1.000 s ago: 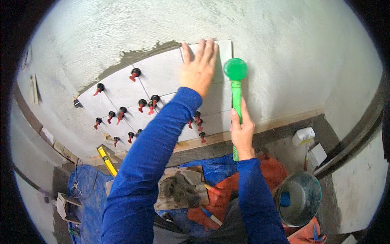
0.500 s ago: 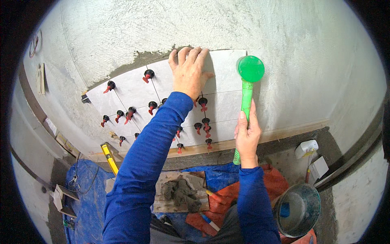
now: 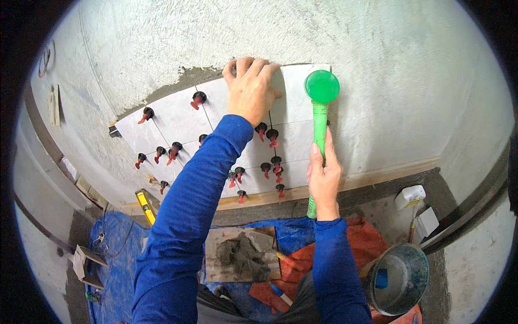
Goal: The person applies adhesive to the back of a white ceramic tile using a trowel, then places it onto a wall section where other tiles are already set with leveling clips. They use a rubber mallet to tap the tile into place and a spirit level to check alignment.
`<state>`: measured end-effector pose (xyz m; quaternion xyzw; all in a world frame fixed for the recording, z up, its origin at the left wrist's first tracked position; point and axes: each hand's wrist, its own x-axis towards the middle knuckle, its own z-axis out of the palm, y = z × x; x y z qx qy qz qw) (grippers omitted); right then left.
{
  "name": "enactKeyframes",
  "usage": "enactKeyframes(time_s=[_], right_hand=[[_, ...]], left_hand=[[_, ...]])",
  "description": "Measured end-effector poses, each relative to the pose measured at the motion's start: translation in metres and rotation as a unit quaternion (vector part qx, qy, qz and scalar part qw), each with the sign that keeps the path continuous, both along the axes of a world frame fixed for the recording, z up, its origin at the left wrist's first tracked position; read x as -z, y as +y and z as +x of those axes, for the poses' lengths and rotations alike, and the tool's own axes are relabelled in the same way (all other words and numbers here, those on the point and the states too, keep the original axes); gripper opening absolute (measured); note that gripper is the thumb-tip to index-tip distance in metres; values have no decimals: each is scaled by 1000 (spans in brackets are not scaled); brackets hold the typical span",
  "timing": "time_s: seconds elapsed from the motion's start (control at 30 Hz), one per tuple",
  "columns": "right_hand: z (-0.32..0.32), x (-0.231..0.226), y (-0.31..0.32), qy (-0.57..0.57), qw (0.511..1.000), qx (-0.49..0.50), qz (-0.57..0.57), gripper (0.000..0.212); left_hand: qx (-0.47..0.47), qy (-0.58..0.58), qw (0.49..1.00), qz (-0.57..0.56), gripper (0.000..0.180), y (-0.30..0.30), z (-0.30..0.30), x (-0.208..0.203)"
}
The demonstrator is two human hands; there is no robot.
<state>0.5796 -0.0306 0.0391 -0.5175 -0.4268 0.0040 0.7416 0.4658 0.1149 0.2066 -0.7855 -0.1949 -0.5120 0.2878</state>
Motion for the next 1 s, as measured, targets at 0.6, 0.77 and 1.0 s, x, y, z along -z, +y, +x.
enactKeyframes(time_s=[0.6, 0.77, 1.0], right_hand=[[-12, -15, -15, 49, 996, -61, -44, 49], [-22, -9, -20, 71, 993, -87, -39, 49], [-14, 5, 0, -49, 998, -24, -30, 49]], left_hand=[[-114, 234, 964, -60, 25, 6, -5, -80], [-106, 260, 958, -67, 23, 5, -4, -89], [-127, 243, 959, -68, 23, -1, -2, -89]])
